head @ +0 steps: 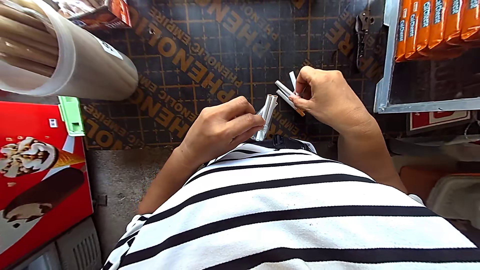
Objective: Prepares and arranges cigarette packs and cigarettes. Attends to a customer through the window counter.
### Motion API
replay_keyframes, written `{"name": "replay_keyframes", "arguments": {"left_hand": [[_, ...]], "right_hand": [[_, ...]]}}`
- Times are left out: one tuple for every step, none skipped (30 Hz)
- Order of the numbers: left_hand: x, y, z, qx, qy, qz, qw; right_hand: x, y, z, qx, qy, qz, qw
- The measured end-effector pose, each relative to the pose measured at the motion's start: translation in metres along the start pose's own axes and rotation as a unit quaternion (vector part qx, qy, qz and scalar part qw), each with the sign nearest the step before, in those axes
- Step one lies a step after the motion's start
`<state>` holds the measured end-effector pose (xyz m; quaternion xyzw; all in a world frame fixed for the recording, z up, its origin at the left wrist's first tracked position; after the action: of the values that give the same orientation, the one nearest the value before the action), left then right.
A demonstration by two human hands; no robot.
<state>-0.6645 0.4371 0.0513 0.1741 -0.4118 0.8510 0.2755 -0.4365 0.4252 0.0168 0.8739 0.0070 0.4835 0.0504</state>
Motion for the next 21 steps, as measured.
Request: {"name": "replay_keyframes", "arguments": {"left_hand": [[0.000, 0.000, 0.000, 0.001, 0.000, 0.002, 1.000], [0.000, 0.000, 0.000, 0.001, -0.001, 0.003, 1.000], [0.000, 0.000, -0.001, 0.000, -0.002, 0.002, 1.000], [-0.001, -0.001, -0.001, 0.000, -0.004, 0.001, 1.000], [-0.001, -0.001, -0.001, 0.000, -0.005, 0.000, 1.000], [-0.001, -0.001, -0.001, 0.000, -0.005, -0.001, 1.000], [-0.001, -0.001, 0.000, 0.001, -0.005, -0.001, 1.000], [-0.001, -0.001, 0.000, 0.001, -0.005, -0.001, 1.000], [-0.002, -0.001, 0.000, 0.001, -0.006, -0.002, 1.000], [-0.002, -0.001, 0.000, 0.002, -0.005, -0.002, 1.000], [-0.002, -0.001, 0.000, 0.001, -0.006, -0.002, 1.000], [-0.002, -0.001, 0.001, 0.000, -0.007, 0.000, 1.000], [-0.002, -0.001, 0.001, -0.002, -0.009, 0.000, 1.000], [-0.002, 0.000, 0.002, -0.004, -0.007, 0.001, 1.000], [-0.002, 0.000, 0.002, -0.005, -0.005, 0.000, 1.000], [-0.002, 0.001, 0.002, -0.006, -0.004, -0.001, 1.000], [-0.002, 0.002, 0.002, -0.006, -0.006, -0.002, 1.000], [-0.002, 0.003, 0.002, -0.007, -0.006, -0.002, 1.000], [-0.002, 0.003, 0.003, -0.008, -0.006, -0.003, 1.000], [-0.002, 0.003, 0.003, -0.010, -0.006, -0.003, 1.000], [-0.002, 0.004, 0.003, -0.012, -0.006, -0.001, 1.000]], "right_hand": [[0.002, -0.001, 0.001, -0.005, -0.004, 0.000, 1.000], [0.005, -0.001, 0.001, -0.006, -0.018, 0.002, 1.000], [0.009, -0.001, 0.001, -0.002, -0.047, 0.010, 0.999], [0.015, 0.000, -0.001, 0.003, -0.092, 0.024, 0.995], [0.021, 0.001, -0.003, 0.010, -0.146, 0.041, 0.988], [0.027, 0.002, -0.007, 0.018, -0.208, 0.056, 0.976], [0.032, 0.003, -0.011, 0.028, -0.277, 0.067, 0.958], [0.035, 0.005, -0.017, 0.038, -0.341, 0.071, 0.936], [0.036, 0.006, -0.024, 0.045, -0.391, 0.071, 0.917], [0.034, 0.009, -0.030, 0.047, -0.426, 0.065, 0.901], [0.030, 0.010, -0.035, 0.045, -0.450, 0.060, 0.890], [0.025, 0.011, -0.039, 0.039, -0.461, 0.055, 0.885], [0.018, 0.011, -0.042, 0.035, -0.465, 0.046, 0.883], [0.012, 0.010, -0.043, 0.031, -0.465, 0.039, 0.884], [0.006, 0.010, -0.044, 0.025, -0.461, 0.033, 0.886], [0.001, 0.010, -0.044, 0.019, -0.451, 0.028, 0.892], [-0.001, 0.010, -0.043, 0.012, -0.436, 0.023, 0.900], [-0.003, 0.010, -0.043, 0.007, -0.420, 0.019, 0.907], [-0.003, 0.010, -0.043, 0.003, -0.405, 0.016, 0.914], [-0.002, 0.009, -0.043, 0.000, -0.395, 0.015, 0.918], [-0.001, 0.008, -0.043, -0.003, -0.389, 0.014, 0.921]]}}
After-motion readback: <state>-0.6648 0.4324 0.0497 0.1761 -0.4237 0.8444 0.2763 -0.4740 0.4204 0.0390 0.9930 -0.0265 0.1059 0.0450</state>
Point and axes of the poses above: each hand's wrist, its own y-axis away from the middle knuckle, its own x-axis out of the back of the hand, z = x × y, the point moved 5 cm from there along -y, towards the middle knuckle, and after that the axes turned 11 degrees about z, right-handed, at the moved point
